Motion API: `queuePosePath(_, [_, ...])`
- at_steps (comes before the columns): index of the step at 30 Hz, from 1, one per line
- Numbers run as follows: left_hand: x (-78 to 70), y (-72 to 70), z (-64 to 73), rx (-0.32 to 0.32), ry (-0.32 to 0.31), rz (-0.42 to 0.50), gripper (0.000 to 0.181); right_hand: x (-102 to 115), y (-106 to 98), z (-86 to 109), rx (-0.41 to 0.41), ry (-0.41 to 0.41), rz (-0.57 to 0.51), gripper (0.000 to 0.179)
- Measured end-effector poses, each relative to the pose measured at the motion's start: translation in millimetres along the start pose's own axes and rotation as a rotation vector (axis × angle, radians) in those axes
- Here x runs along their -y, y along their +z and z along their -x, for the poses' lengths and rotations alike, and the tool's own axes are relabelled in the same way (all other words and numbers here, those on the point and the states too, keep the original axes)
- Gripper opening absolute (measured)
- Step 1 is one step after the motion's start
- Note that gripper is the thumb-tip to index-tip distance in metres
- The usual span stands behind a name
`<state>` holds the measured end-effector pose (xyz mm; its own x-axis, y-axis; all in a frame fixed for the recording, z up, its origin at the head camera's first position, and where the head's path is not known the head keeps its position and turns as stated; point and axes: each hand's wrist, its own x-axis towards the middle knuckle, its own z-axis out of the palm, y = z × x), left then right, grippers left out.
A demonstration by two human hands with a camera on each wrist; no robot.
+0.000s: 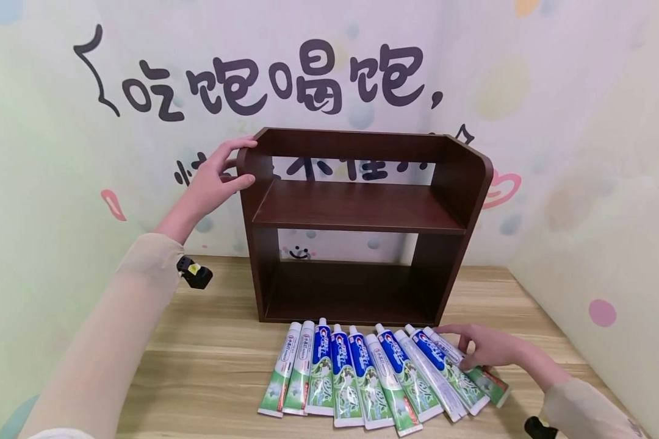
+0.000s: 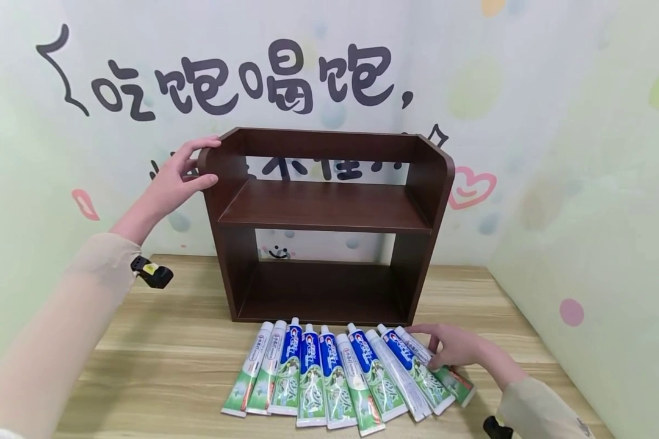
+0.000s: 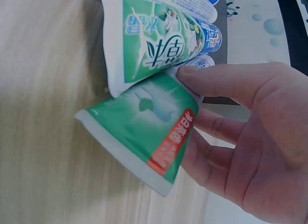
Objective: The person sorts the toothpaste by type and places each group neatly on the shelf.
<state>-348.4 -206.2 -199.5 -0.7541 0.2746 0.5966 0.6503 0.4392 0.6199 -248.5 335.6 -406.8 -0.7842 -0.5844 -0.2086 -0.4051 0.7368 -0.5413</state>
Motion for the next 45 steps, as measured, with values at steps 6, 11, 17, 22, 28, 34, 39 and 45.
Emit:
queuePosePath(6, [-1.2, -0.9, 0.7, 0.0, 0.002, -0.002, 0.06, 5, 0, 0.4, 0.025, 0.071, -0.078, 0.075])
queuePosePath(11, [-0.7, -1.4, 0.0, 0.004, -0.005, 0.004, 0.06, 10, -2, 1.1, 0.046, 0.11, -0.11, 0.077])
queuePosePath(17, [1.3, -1.1, -1.8, 0.003, -0.018, 0.004, 0.06, 13, -7, 2.4, 0.064, 0.087, -0.094, 0.075])
queuePosePath(22, [0.6, -0.7, -2.2, 0.003, -0.016, 0.006, 0.061, 17, -14, 6.0, 0.038, 0.041, -0.059, 0.074])
queuePosePath(28, [1.3, -0.7, -2.9, 0.007, -0.006, 0.011, 0.06, 35, -26, 11.2, 0.003, 0.027, -0.014, 0.072])
queuePosePath(34, [1.7, -0.9, -3.8, -0.004, 0.006, -0.022, 0.058, 63, -38, 12.8, 0.001, -0.018, -0.005, 0.073])
queuePosePath(39, [0.4, -2.0, -4.1, -0.005, 0.007, -0.024, 0.056, 86, -46, 11.6, -0.015, -0.065, 0.018, 0.072])
queuePosePath(45, [-0.3, -2.3, -4.1, 0.001, 0.014, -0.001, 0.056, 106, -55, 8.8, -0.026, -0.086, 0.021, 0.073])
